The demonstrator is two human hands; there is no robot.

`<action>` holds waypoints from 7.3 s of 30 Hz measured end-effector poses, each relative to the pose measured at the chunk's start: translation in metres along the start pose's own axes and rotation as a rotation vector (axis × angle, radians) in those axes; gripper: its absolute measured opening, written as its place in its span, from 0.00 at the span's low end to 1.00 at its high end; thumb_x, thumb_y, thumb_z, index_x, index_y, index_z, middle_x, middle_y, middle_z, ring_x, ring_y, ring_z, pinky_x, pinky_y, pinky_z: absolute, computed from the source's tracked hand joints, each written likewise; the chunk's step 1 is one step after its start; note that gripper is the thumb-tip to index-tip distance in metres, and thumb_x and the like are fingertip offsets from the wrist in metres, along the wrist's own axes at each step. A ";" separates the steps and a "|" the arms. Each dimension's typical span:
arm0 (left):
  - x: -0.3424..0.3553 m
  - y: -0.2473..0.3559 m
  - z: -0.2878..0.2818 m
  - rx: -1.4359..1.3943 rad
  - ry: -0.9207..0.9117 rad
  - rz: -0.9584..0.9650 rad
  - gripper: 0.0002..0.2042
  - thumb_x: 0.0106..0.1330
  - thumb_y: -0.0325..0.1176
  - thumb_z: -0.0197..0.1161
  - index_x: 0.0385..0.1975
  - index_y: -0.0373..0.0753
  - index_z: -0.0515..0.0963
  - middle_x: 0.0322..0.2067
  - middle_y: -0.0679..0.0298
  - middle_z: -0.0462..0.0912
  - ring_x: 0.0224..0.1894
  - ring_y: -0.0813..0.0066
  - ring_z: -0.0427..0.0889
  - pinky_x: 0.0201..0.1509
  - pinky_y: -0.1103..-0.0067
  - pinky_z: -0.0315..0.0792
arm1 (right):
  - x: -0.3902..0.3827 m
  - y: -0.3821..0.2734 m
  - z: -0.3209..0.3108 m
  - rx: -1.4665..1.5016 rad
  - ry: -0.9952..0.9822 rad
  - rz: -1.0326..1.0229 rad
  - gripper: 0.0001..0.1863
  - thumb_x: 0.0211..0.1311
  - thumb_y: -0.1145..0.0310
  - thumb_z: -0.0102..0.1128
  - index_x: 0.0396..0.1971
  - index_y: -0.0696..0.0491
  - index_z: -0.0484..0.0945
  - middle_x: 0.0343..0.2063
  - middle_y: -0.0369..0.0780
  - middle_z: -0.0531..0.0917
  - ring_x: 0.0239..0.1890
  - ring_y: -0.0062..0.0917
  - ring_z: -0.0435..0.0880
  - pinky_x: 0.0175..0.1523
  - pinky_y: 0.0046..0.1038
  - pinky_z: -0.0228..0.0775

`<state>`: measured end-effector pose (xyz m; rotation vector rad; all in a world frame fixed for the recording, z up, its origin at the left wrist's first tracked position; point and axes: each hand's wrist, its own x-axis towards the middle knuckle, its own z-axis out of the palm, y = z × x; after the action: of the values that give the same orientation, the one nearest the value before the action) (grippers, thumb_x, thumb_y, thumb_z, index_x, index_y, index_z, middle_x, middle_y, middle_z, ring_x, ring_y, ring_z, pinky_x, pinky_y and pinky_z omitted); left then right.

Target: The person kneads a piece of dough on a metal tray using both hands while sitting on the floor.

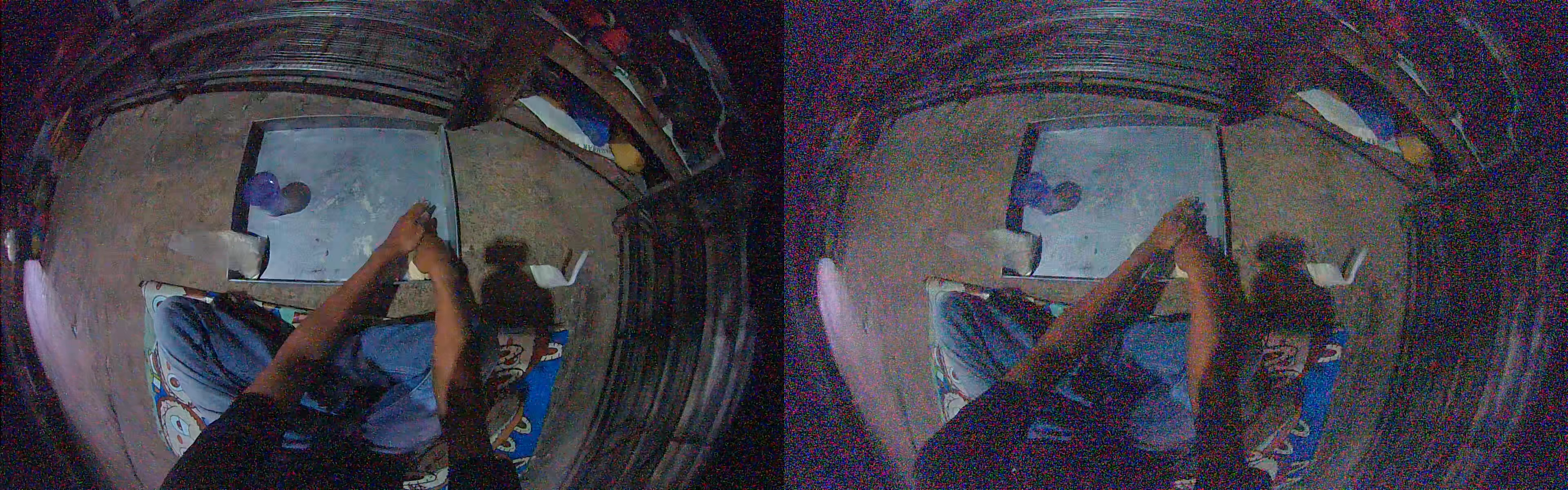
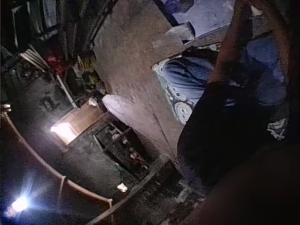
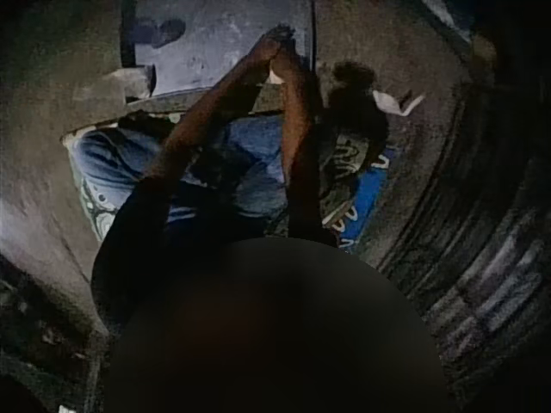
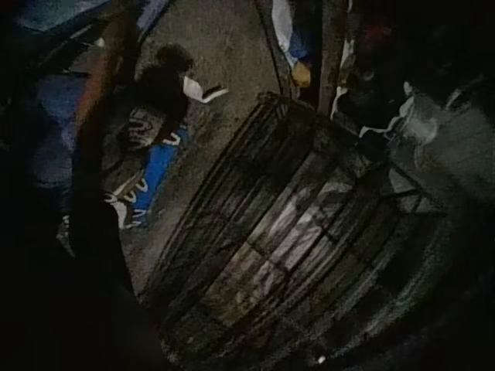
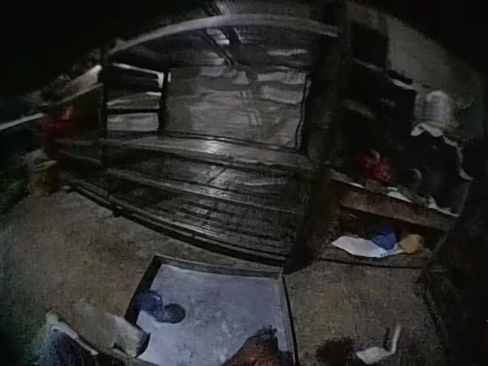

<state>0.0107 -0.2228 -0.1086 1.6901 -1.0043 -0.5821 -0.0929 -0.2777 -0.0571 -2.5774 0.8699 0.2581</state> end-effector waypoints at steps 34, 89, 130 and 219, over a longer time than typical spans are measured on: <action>-0.082 0.017 -0.028 0.885 -0.237 0.420 0.38 0.63 0.55 0.52 0.70 0.48 0.48 0.71 0.58 0.44 0.73 0.55 0.40 0.73 0.59 0.38 | -0.022 0.042 -0.035 0.249 0.042 -0.085 0.17 0.53 0.59 0.67 0.36 0.57 0.78 0.25 0.43 0.83 0.25 0.30 0.83 0.31 0.32 0.73; -0.181 -0.005 -0.203 0.815 -0.318 0.073 0.18 0.49 0.41 0.69 0.39 0.46 0.76 0.31 0.61 0.83 0.35 0.56 0.83 0.34 0.66 0.76 | 0.008 -0.112 0.043 0.145 -0.336 -0.460 0.25 0.27 0.72 0.80 0.23 0.56 0.68 0.19 0.39 0.76 0.20 0.27 0.78 0.23 0.31 0.68; -0.143 0.019 -0.214 0.697 -0.243 -0.174 0.15 0.55 0.40 0.61 0.37 0.37 0.77 0.35 0.53 0.81 0.40 0.51 0.81 0.42 0.65 0.76 | -0.010 -0.131 0.041 -0.039 -0.123 0.021 0.32 0.44 0.43 0.68 0.30 0.63 0.79 0.32 0.54 0.82 0.40 0.45 0.83 0.45 0.41 0.74; -0.117 0.043 -0.208 -0.160 0.015 -0.132 0.14 0.60 0.38 0.67 0.36 0.32 0.78 0.31 0.62 0.83 0.32 0.77 0.80 0.38 0.77 0.73 | -0.026 -0.125 -0.007 0.484 -0.125 -0.102 0.20 0.54 0.55 0.65 0.45 0.48 0.79 0.29 0.40 0.85 0.28 0.25 0.85 0.37 0.30 0.75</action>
<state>0.0956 -0.0193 -0.0078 1.6234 -0.8171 -0.7157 -0.0363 -0.1768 -0.0039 -2.1223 0.6564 0.1536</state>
